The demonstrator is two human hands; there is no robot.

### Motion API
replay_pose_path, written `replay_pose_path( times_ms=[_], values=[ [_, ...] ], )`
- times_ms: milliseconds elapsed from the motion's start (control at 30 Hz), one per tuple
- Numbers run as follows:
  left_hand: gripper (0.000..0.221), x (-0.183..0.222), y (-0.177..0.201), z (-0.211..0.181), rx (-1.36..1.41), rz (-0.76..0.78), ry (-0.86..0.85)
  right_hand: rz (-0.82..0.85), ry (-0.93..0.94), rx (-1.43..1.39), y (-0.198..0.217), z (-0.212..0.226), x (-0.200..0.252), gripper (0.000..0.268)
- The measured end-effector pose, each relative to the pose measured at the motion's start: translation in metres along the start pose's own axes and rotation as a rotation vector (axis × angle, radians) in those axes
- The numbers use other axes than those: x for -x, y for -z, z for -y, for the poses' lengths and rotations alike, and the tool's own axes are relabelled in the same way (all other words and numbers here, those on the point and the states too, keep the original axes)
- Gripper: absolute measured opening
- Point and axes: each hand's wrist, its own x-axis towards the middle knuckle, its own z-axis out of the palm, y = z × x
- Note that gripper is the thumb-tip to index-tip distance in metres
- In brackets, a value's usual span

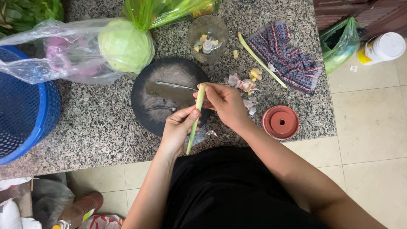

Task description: The person peels cloves of garlic and places them into a jar, then peels and chops a stalk of lemongrass into small pieces on a wooden cutting board using a knife.

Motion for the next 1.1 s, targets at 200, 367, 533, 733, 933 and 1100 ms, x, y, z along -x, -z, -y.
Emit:
replay_pose_path(
  times_ms=[200, 367, 533, 733, 933, 1100],
  values=[
    [0.034, 0.004, -0.004, -0.004, -0.031, 0.017, 0.014, -0.036, -0.065, -0.014, 0.001, 0.000, -0.003, 0.037],
    [0.039, 0.004, -0.006, -0.005, -0.022, 0.033, 0.027, -0.085, -0.073, 0.002, 0.002, -0.003, -0.010, 0.031],
    [0.042, 0.003, -0.005, -0.007, 0.011, 0.050, 0.006, -0.013, -0.083, -0.107, 0.005, -0.002, -0.013, 0.030],
    [0.040, 0.001, -0.009, -0.009, 0.028, 0.056, 0.019, 0.035, -0.078, -0.088, 0.003, 0.008, -0.011, 0.038],
    [0.036, 0.002, -0.010, -0.010, 0.056, 0.094, -0.023, 0.062, -0.096, -0.091, 0.001, 0.017, -0.009, 0.040],
    [0.034, 0.004, -0.011, -0.014, 0.060, 0.090, -0.039, 0.082, -0.084, -0.105, -0.002, 0.018, -0.009, 0.041]
  ],
)
